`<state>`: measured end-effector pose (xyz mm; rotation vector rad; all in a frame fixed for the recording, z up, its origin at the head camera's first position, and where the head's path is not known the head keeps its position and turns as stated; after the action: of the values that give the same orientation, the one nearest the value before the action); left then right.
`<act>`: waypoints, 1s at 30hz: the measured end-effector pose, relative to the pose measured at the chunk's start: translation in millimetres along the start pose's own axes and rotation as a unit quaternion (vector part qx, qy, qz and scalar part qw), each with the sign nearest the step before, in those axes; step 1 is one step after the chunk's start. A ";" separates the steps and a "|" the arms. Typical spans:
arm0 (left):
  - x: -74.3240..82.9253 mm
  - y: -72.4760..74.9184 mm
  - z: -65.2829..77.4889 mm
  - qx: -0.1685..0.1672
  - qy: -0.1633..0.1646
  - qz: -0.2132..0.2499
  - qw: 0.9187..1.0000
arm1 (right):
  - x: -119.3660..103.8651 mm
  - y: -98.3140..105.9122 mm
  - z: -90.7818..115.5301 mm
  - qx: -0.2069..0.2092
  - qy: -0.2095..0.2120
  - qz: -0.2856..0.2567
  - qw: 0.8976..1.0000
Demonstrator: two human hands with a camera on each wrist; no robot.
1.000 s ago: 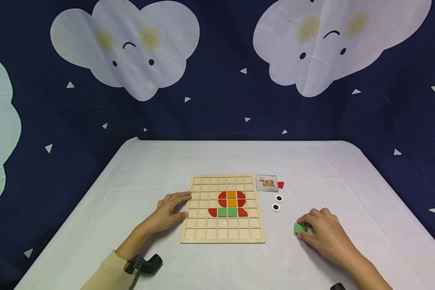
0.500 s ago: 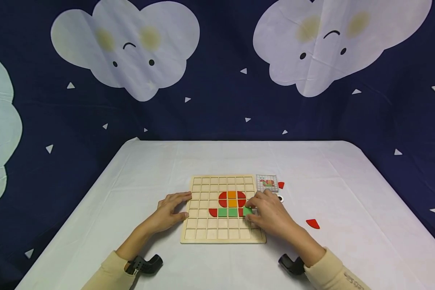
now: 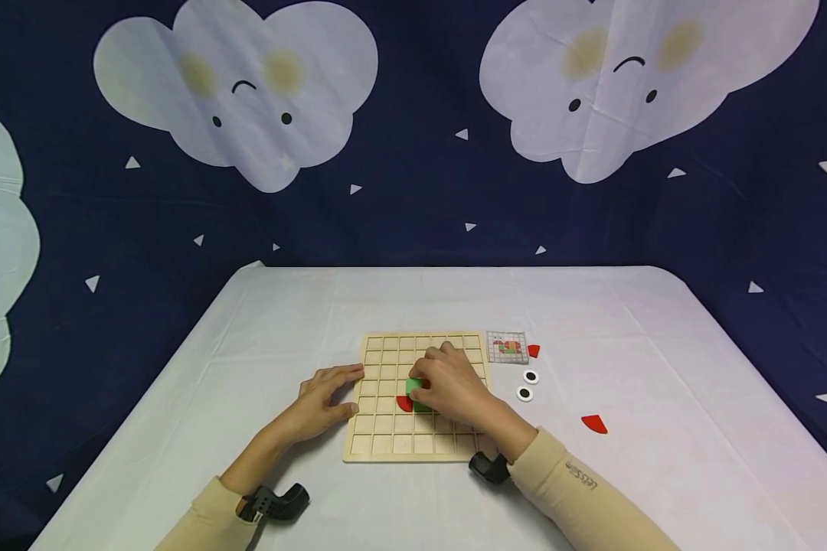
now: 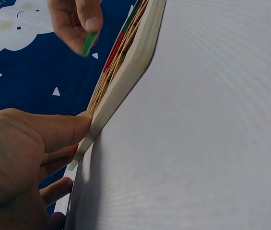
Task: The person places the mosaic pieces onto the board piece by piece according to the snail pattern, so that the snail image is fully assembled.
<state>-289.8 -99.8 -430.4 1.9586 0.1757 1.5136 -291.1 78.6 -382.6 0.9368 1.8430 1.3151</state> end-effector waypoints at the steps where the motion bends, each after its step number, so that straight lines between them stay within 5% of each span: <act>1: 0.1 0.0 0.1 0.000 0.000 0.000 1.000 | -1.1 -2.0 -2.6 -0.007 -0.002 -0.002 1.000; 18: -0.3 0.5 -0.2 0.002 0.000 0.001 1.000 | -6.9 -24.4 -23.8 -0.063 0.003 0.009 0.998; 30: -1.2 0.3 -0.1 0.003 0.002 0.000 1.000 | -7.5 -27.8 -23.8 -0.067 0.017 0.008 0.998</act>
<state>-290.3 -100.5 -431.2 1.9612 0.1818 1.5188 -312.0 54.6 -402.2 0.8653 1.7511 1.4533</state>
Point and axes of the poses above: each hand's wrist, its own z-axis away from the middle knuckle, its own y-axis out of the back of the hand, x = y × z, the point moved 9 cm from there along -z, towards the middle knuckle, and after that the axes turned 12 degrees about z, right-handed, at the moved point
